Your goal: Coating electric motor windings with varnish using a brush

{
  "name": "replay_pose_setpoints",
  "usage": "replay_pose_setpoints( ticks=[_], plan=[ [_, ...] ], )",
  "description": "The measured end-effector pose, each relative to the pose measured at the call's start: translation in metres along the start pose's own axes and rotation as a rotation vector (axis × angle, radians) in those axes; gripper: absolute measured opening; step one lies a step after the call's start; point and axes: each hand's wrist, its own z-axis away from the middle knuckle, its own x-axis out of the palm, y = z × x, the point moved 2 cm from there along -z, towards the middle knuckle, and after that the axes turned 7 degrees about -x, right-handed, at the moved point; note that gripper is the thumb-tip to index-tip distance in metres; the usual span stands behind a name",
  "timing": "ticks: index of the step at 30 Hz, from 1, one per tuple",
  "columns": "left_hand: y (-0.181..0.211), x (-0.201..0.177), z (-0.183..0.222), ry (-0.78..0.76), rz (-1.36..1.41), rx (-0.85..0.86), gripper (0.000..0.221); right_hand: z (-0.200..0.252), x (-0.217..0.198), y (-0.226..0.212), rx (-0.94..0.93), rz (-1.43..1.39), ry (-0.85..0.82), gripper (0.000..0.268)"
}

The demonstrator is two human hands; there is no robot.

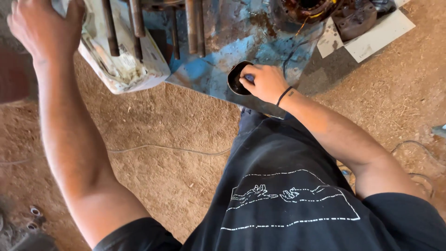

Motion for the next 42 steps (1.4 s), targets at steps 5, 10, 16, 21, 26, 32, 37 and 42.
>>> replay_pose_setpoints(
  ticks=[5,10,16,21,26,32,37,42],
  plan=[
    [0.012,-0.019,-0.008,-0.376,0.106,-0.056,0.026,0.009,-0.013,0.015,-0.05,-0.299,0.155,0.015],
    [0.033,-0.044,-0.019,-0.495,0.22,-0.121,0.047,0.024,-0.106,0.028,0.004,-0.454,0.205,0.014],
    [0.107,-0.064,0.058,0.144,0.547,-0.309,0.065,0.005,-0.208,0.135,-0.28,-0.396,0.455,0.022],
    [0.247,-0.061,0.201,0.574,0.449,-0.739,0.035,-0.072,-0.204,0.173,-0.612,-0.352,0.116,0.014],
    [0.413,0.01,0.447,0.161,0.481,-1.612,0.025,-0.126,-0.229,0.245,-0.571,0.073,0.343,0.023],
    [0.606,0.091,0.572,-0.32,1.054,-2.323,0.019,-0.105,-0.191,0.196,-0.748,-0.069,-0.161,0.018],
    [0.605,0.138,0.511,-0.558,1.216,-1.967,0.036,-0.116,-0.225,0.214,-0.644,0.033,0.145,0.017],
    [0.531,0.134,0.431,-0.445,1.29,-1.58,0.037,-0.109,-0.204,0.191,-0.82,0.18,-0.028,0.02]
  ],
)
